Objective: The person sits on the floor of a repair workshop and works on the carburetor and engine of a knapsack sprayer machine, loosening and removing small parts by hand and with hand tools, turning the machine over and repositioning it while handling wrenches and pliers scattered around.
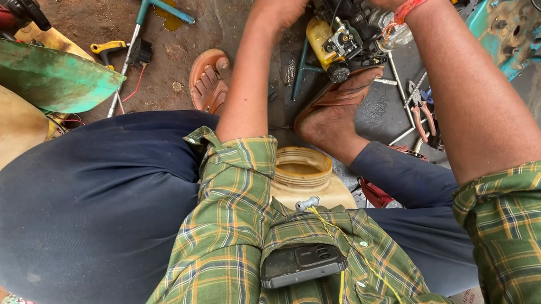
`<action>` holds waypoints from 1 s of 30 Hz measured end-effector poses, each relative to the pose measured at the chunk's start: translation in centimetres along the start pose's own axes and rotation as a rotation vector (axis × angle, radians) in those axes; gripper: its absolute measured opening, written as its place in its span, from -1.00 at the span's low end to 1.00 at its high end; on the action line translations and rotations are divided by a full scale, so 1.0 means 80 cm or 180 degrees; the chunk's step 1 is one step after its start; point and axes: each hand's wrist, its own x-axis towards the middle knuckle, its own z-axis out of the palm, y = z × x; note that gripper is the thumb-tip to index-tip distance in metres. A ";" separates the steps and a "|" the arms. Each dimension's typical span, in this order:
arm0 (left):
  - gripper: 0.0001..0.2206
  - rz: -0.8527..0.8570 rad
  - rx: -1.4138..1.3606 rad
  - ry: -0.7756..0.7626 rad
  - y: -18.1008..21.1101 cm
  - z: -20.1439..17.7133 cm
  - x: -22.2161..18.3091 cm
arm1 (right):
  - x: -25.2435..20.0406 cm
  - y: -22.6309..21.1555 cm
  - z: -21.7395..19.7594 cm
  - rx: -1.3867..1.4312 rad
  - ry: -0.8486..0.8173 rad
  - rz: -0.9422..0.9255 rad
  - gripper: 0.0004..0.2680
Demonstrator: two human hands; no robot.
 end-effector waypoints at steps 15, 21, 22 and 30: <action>-0.52 -0.0196 0.1398 0.0511 -0.019 0.089 -0.018 | 0.028 -0.011 -0.030 -0.1369 -0.1402 0.0437 -0.73; -0.81 -0.0175 0.0636 0.0814 -0.037 0.086 -0.013 | 0.021 0.009 -0.022 -0.1571 -0.1046 -0.0232 -0.95; -0.82 -0.0140 0.0694 0.0808 -0.040 0.085 -0.012 | 0.020 0.017 -0.017 -0.1460 -0.1022 -0.0272 -0.93; -0.86 -0.0498 0.0744 0.0655 -0.035 0.083 -0.012 | 0.032 0.007 -0.022 -0.1342 -0.1305 -0.0210 -0.90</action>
